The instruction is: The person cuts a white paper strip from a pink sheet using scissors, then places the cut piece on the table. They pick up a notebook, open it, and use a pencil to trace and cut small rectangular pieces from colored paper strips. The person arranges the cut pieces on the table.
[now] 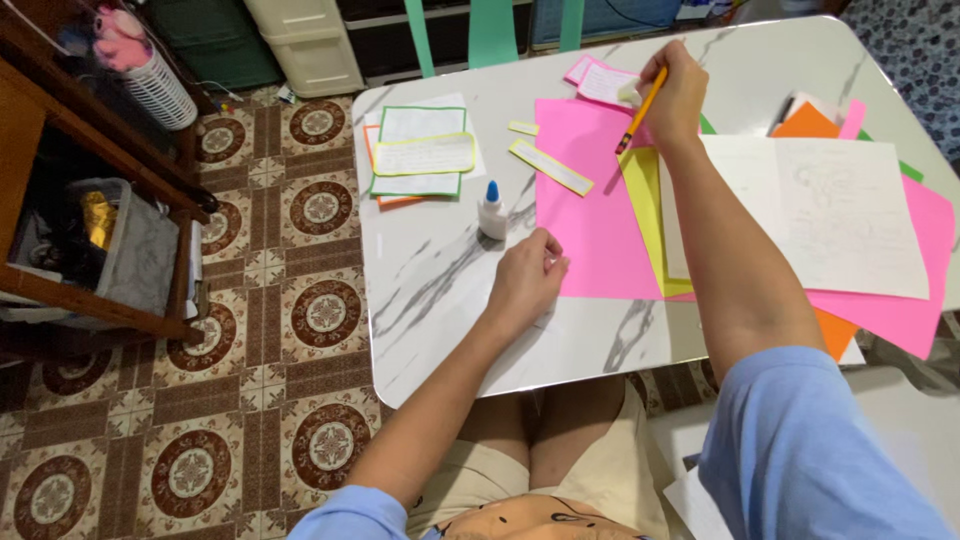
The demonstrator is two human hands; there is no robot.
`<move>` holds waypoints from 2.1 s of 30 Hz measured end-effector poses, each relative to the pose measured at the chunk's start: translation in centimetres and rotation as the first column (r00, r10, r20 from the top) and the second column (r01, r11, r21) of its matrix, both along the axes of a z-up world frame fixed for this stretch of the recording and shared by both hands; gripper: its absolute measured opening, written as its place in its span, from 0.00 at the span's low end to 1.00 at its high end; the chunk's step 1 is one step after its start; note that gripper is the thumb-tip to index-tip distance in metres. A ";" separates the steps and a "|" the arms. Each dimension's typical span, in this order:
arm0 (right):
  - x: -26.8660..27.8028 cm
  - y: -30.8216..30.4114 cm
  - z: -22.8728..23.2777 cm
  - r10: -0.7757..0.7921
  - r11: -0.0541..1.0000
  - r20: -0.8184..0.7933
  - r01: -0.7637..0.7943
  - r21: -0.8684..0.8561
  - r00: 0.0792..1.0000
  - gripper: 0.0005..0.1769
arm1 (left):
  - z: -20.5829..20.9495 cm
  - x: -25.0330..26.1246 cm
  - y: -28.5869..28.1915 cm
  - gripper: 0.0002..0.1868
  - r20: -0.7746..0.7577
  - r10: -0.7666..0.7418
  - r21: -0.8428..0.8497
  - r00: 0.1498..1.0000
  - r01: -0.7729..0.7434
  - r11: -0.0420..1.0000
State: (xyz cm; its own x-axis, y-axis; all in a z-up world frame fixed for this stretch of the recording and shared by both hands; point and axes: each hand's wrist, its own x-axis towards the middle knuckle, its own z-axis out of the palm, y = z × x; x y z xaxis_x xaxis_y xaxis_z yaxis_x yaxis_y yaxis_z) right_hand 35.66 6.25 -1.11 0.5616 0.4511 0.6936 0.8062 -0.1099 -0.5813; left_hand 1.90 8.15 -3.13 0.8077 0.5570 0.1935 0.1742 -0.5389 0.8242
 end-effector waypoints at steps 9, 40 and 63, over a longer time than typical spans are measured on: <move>-3.0 -0.8 0.5 -0.053 0.986 0.201 0.083 -0.145 0.978 0.16 | 0.5 -0.3 -0.1 0.10 -0.009 -0.010 -0.026 1.000 0.010 1.000; -21.4 -14.6 4.0 0.273 0.962 -0.528 -0.234 0.141 0.804 0.16 | 5.3 -2.1 -4.1 0.29 0.346 -0.110 0.560 0.932 -0.111 0.821; -26.7 -17.0 1.3 0.444 0.894 -0.774 -0.163 0.418 0.452 0.19 | 4.2 1.2 -6.6 0.28 0.594 0.189 -0.748 0.782 0.449 0.489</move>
State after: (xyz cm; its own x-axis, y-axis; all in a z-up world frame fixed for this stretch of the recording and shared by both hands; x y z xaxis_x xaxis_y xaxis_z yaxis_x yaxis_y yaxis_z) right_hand 9.00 -10.72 0.17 0.7884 0.6093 0.0843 -0.1277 0.2961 -0.9466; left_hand 3.06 1.59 1.02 0.7983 0.5902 0.1204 -0.4616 0.4711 0.7516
